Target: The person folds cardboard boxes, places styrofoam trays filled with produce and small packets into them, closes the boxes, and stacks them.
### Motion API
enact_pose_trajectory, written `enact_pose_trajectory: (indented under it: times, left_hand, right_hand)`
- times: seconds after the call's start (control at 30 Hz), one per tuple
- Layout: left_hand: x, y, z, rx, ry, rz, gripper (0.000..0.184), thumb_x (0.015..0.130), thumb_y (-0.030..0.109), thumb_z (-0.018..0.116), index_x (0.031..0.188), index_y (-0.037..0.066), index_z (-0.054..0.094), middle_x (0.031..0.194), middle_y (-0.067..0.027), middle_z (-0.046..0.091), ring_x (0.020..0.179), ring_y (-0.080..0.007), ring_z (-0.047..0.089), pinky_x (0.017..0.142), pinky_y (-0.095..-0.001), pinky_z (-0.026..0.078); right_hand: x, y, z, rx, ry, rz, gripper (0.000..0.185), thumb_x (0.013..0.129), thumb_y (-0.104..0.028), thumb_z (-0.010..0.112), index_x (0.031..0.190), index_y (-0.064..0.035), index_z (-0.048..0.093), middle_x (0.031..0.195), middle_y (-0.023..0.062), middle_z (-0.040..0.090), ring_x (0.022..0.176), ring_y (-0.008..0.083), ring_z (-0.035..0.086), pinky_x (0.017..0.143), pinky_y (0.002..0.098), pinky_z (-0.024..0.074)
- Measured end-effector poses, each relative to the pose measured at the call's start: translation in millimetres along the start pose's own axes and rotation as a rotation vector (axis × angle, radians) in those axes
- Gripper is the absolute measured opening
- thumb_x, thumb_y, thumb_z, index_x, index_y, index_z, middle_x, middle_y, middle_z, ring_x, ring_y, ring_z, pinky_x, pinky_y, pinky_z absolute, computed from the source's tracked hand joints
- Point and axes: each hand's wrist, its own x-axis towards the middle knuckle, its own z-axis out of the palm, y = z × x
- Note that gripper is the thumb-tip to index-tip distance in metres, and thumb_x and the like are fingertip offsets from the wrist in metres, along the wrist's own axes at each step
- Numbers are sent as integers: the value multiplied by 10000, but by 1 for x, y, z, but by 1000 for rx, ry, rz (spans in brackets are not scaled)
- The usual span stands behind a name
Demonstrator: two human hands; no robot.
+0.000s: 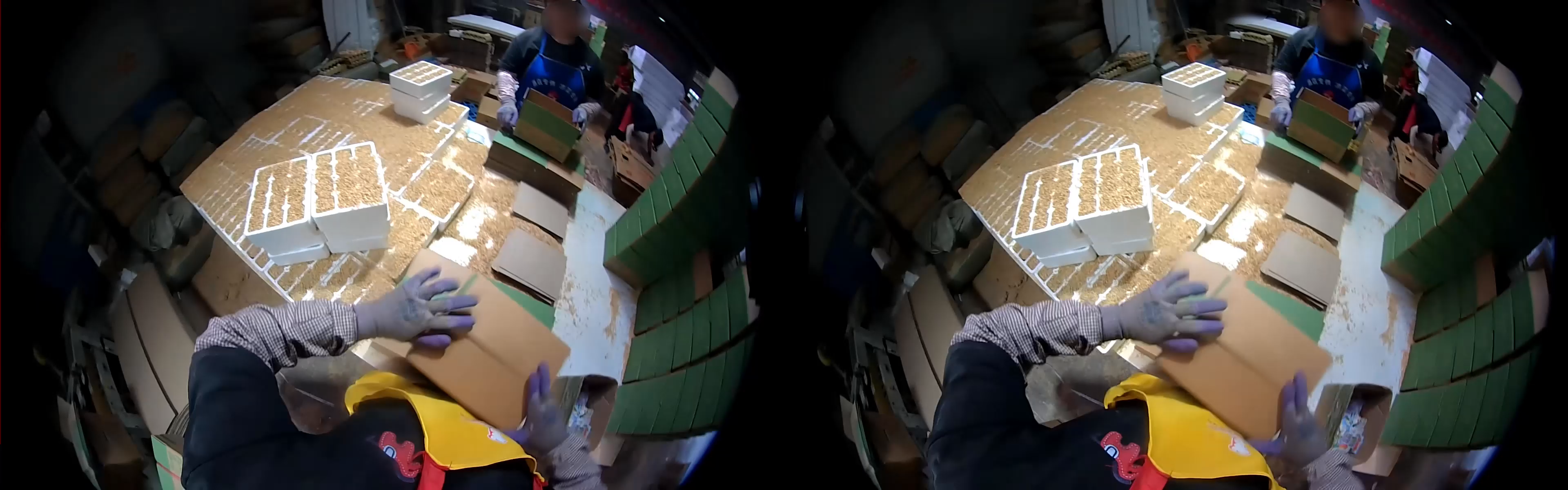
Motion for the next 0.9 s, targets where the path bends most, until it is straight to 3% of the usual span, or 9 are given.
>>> enact_pose_trajectory:
  times: [0.17, 0.2, 0.23, 0.37, 0.4, 0.53, 0.63, 0.73, 0.9]
  left_hand:
    - [32, -24, 56, -851, 203, -399, 410, 963, 446, 421, 1199, 153, 583, 1156, -151, 564, 827, -241, 630, 740, -328, 519]
    - [53, -33, 52, -1034, 180, -492, 466, 965, 488, 391, 1148, 112, 598, 1101, -136, 570, 727, -224, 607, 670, -324, 509]
    - [63, -36, 48, -1219, 173, -617, 538, 967, 529, 361, 1097, 72, 612, 1045, -122, 577, 626, -206, 583, 600, -321, 498]
    - [36, -54, 107, -1224, -65, -1034, 564, 958, 560, 350, 1140, 54, 522, 1116, -121, 492, 715, -237, 510, 641, -396, 452]
    - [27, -54, 118, -1265, -47, -1068, 558, 956, 559, 360, 1183, 62, 478, 1166, -130, 452, 790, -258, 489, 685, -428, 440]
    - [14, -37, 105, -1347, 150, -1194, 619, 948, 553, 397, 1354, 95, 304, 1365, -166, 295, 1088, -344, 403, 858, -554, 390]
    - [-29, -71, 63, -1325, 518, -1464, 735, 942, 549, 426, 1483, 119, 173, 1515, -193, 176, 1312, -408, 339, 988, -650, 352]
    - [-111, -195, 60, -2376, 1238, -1436, 998, 762, 728, 541, 1466, 122, 177, 1529, -174, 165, 1372, -497, 144, 1042, -732, 124]
    - [-105, -226, 68, -1734, 1308, -1754, 755, 817, 443, 418, 1362, -75, 341, 1417, -241, 368, 1316, -432, 323, 1084, -640, 184]
  right_hand:
    - [12, 95, 42, 372, 333, 232, 699, 847, -504, 605, 1235, 71, 522, 1317, 251, 500, 1244, 377, 476, 1073, 452, 354]
    - [55, 86, 16, 1129, 529, 622, 617, 901, -516, 510, 1191, 25, 574, 1224, 201, 582, 1127, 324, 564, 1008, 452, 424]
    - [55, 116, 7, 1861, 419, 541, 563, 943, -498, 448, 1196, -13, 578, 1199, 167, 597, 1041, 286, 595, 954, 428, 459]
    - [78, 174, 15, 2037, 125, 610, 651, 942, -595, 373, 1233, -43, 555, 1237, 133, 593, 1099, 293, 576, 976, 434, 453]
    - [66, 170, -4, 1985, -221, 539, 672, 929, -607, 397, 1262, -41, 535, 1249, 122, 590, 1147, 297, 554, 1009, 443, 426]
    - [62, 137, 31, 550, -19, 924, 820, 781, -315, 540, 1445, -12, 167, 1224, 295, 539, 1028, 368, 591, 903, 390, 459]
    - [64, 126, 33, 565, 16, 817, 938, 748, -250, 570, 1495, -16, 53, 1245, 353, 497, 1056, 400, 577, 922, 370, 446]
    - [66, 122, 28, 585, -57, 884, 940, 747, -236, 559, 1496, -19, 34, 1240, 352, 504, 1085, 406, 562, 942, 374, 432]
    - [68, 110, 42, 599, 182, 787, 891, 846, -341, 532, 1502, -50, 3, 1438, 324, 292, 1328, 386, 349, 1078, 351, 306]
